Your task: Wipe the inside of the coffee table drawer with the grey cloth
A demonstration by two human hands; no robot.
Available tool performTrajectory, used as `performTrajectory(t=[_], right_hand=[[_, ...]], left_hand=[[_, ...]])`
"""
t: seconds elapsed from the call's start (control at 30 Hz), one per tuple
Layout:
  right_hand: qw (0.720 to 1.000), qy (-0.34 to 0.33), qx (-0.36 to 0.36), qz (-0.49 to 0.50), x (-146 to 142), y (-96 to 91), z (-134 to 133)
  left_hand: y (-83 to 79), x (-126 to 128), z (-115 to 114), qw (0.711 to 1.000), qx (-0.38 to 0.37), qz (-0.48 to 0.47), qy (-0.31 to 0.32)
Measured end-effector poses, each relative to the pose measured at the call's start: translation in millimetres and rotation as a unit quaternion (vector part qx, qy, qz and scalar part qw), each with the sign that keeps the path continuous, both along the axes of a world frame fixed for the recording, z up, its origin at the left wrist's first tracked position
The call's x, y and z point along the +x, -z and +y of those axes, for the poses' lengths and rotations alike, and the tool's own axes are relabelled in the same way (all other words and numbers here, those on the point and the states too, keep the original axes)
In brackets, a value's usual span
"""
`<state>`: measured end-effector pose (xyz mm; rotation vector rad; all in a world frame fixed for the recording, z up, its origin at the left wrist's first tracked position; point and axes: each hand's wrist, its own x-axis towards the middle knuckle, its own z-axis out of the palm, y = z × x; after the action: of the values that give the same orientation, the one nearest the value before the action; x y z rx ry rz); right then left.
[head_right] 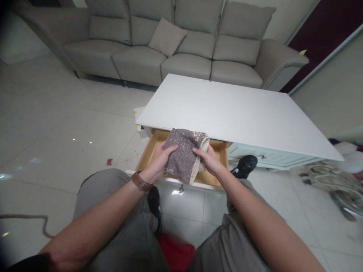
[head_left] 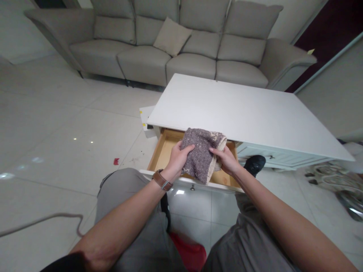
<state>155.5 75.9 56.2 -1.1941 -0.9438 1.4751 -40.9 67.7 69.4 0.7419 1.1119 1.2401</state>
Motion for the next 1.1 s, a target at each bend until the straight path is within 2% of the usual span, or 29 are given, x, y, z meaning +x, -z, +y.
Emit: performTrajectory(t=[0.07,0.13,0.23,0.3,0.43,0.47,0.53,0.6,0.63,0.7,0.77,0.83,0.9,1.0,1.03,1.1], right_hand=[[0.999,0.036,-0.008,-0.010,1,2.0,4],[0.998,0.064,-0.011,-0.018,3,4.6,6],[0.998,0.057,0.000,-0.027,6,9.2,9],[0.997,0.052,0.018,-0.058,9,11.9,10],[0.970,0.093,0.086,-0.207,10,12.8,5],[0.969,0.069,0.096,-0.216,8,12.1,2],[0.981,-0.042,0.090,-0.169,1,10.8,-6],[0.984,-0.138,0.068,-0.089,-8,10.6,-15],[0.986,-0.147,0.058,-0.056,-12,11.0,-18],[0.994,-0.102,0.028,-0.008,-18,12.3,-23],[0.998,-0.050,-0.037,0.028,-19,13.4,-23],[0.993,-0.027,-0.109,0.046,-16,14.6,-20],[0.989,-0.013,-0.141,0.041,-12,17.2,-14],[0.993,0.044,-0.111,-0.018,-6,26.1,-2],[0.992,0.067,-0.094,-0.048,-4,30.4,3],[0.988,0.088,-0.061,-0.114,0,40.3,12]], left_hand=[[-1.7,1,-1,1.000,-0.009,-0.013,0.020],[-4.2,2,-3,0.996,-0.027,-0.047,0.077],[-6.9,5,-7,0.983,-0.045,-0.092,0.151],[-6.1,7,-8,0.984,-0.050,-0.096,0.140],[1.3,11,-5,0.998,-0.032,-0.048,0.040],[3.3,12,-4,0.999,-0.013,-0.022,0.023],[6.7,15,-3,0.998,0.039,0.036,0.021],[8.8,19,-4,0.992,0.081,0.079,0.056],[9.6,21,-6,0.988,0.097,0.093,0.075],[10.7,25,-10,0.981,0.110,0.112,0.110],[11.2,28,-14,0.975,0.119,0.125,0.141],[11.1,30,-17,0.967,0.128,0.142,0.170],[10.3,31,-19,0.958,0.137,0.176,0.179],[8.9,29,-24,0.932,0.168,0.270,0.174],[8.8,28,-27,0.913,0.184,0.314,0.185],[10.4,24,-34,0.855,0.210,0.411,0.238]])
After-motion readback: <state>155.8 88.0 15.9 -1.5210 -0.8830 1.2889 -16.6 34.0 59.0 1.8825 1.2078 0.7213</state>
